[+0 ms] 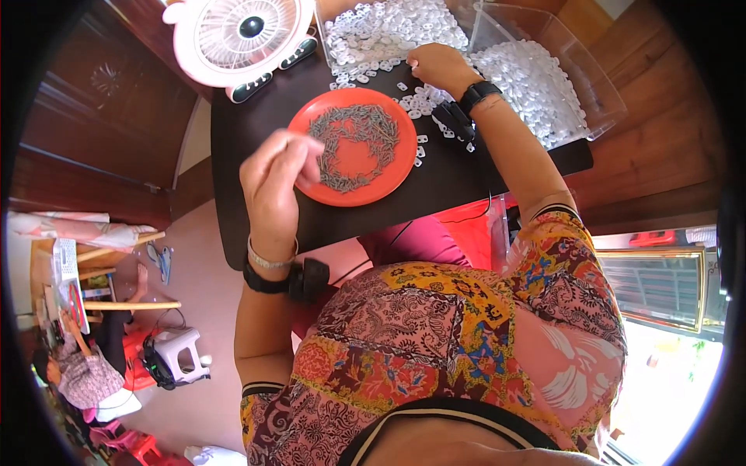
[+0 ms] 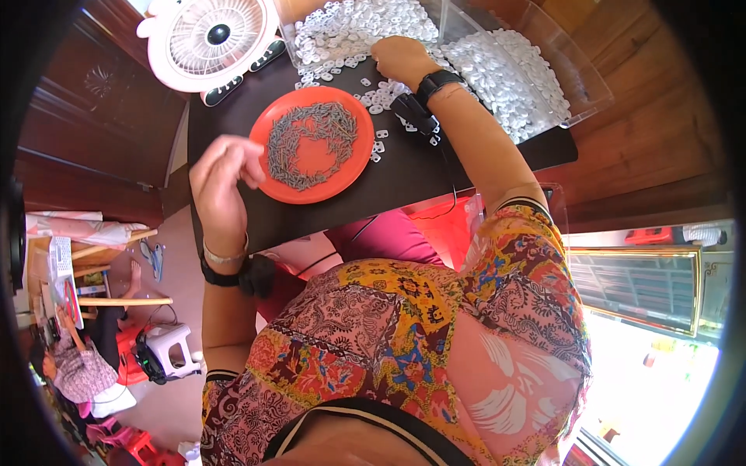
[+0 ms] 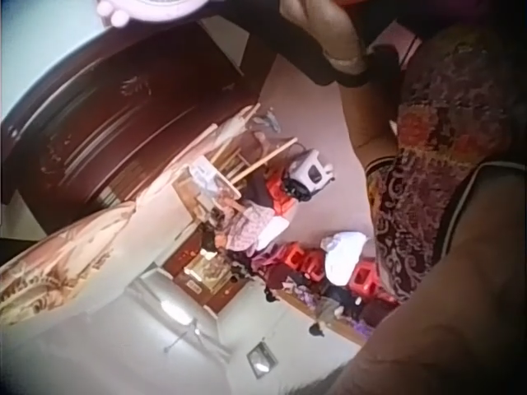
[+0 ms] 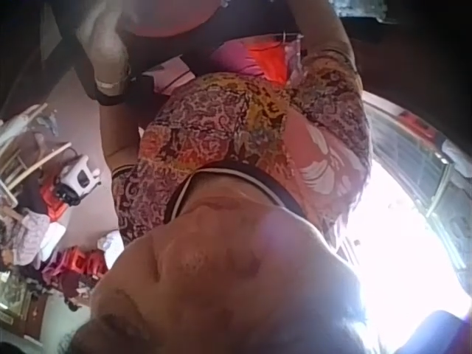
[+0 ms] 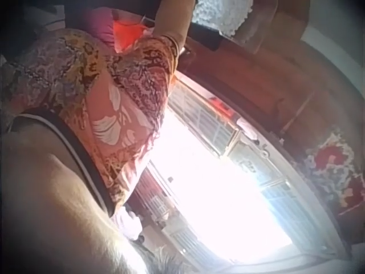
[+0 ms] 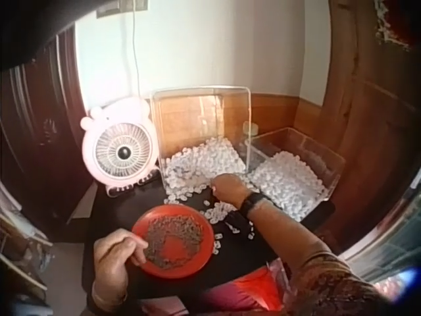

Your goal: Manually assembling small white plastic parts with metal rings.

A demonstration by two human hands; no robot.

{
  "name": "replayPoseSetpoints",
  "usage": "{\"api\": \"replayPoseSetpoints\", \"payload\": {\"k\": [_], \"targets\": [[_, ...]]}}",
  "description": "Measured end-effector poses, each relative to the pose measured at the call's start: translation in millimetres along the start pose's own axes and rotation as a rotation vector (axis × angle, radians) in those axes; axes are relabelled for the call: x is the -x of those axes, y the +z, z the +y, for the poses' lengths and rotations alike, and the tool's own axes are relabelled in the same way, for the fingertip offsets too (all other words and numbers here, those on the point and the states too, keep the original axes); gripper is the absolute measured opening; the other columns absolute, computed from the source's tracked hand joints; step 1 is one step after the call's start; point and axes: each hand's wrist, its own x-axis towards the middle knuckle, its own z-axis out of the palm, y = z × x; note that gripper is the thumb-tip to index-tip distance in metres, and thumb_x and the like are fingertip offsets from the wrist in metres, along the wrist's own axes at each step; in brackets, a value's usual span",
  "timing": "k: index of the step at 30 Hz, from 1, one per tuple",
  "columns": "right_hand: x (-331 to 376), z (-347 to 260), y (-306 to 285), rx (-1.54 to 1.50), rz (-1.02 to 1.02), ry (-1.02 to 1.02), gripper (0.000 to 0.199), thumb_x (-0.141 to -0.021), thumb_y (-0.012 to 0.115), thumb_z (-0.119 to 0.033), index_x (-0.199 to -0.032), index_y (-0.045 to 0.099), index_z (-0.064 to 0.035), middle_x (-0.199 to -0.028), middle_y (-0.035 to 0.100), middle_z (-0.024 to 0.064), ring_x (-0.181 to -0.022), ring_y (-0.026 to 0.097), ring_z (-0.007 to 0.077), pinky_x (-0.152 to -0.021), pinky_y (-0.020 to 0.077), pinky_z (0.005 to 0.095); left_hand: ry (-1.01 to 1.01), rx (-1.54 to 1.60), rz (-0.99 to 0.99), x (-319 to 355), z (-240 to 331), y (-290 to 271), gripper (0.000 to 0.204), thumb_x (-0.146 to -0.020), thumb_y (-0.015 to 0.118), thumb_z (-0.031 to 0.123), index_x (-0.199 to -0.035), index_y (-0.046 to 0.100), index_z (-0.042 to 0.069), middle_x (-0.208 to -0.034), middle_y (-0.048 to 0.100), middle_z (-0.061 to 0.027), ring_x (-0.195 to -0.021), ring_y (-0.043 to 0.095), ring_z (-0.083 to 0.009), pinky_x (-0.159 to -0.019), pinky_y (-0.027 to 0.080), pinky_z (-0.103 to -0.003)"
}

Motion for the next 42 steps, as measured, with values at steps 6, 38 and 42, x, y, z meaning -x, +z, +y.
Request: {"api": "replayPoseSetpoints", "payload": {"k": [6, 38, 42], "targets": [[1.0, -23.0, -20.5, -0.186, -0.191, -0.033, 0.019, -0.073, 0.060, -0.024, -0.084, 0.070, -0.0112, -0.082, 0.068, 0.0111, -0.081, 0.064, 0.0328, -0.071, 0.0503, 0.0425, -0.161, -0.040, 0.043, 58.5, -37.1, -14.0, 0.020, -0.089, 0.050, 0.009, -0.083, 0.064, -0.003, -0.064, 0.056, -0.0012, -0.059, 0.049, -0.0063, -0.054, 0.037, -0.020], [150.8, -213.3, -46.0, -1.758, 0.053, 0.074, 0.004, -0.091, 0.058, 0.002, -0.092, 0.060, -0.0022, -0.082, 0.065, 0.0026, -0.076, 0.062, 0.0075, -0.068, 0.0521, 0.0231, -0.248, 0.290, -0.015, 91.2, -42.1, 21.9, 0.023, -0.095, 0.044, 0.019, -0.083, 0.053, 0.003, -0.068, 0.056, -0.0047, -0.058, 0.053, -0.0098, -0.054, 0.041, -0.022], [150.2, -215.6, -49.6, -1.778, 0.008, 0.042, 0.002, -0.090, 0.058, 0.001, -0.088, 0.057, 0.0011, -0.075, 0.065, 0.0046, -0.069, 0.063, 0.0089, -0.062, 0.0539, 0.0234, -0.276, 0.224, -0.013, 91.8, -44.5, 13.8, 0.023, -0.095, 0.043, 0.021, -0.084, 0.052, 0.003, -0.067, 0.054, -0.0048, -0.058, 0.051, -0.0110, -0.055, 0.041, -0.023]]}}
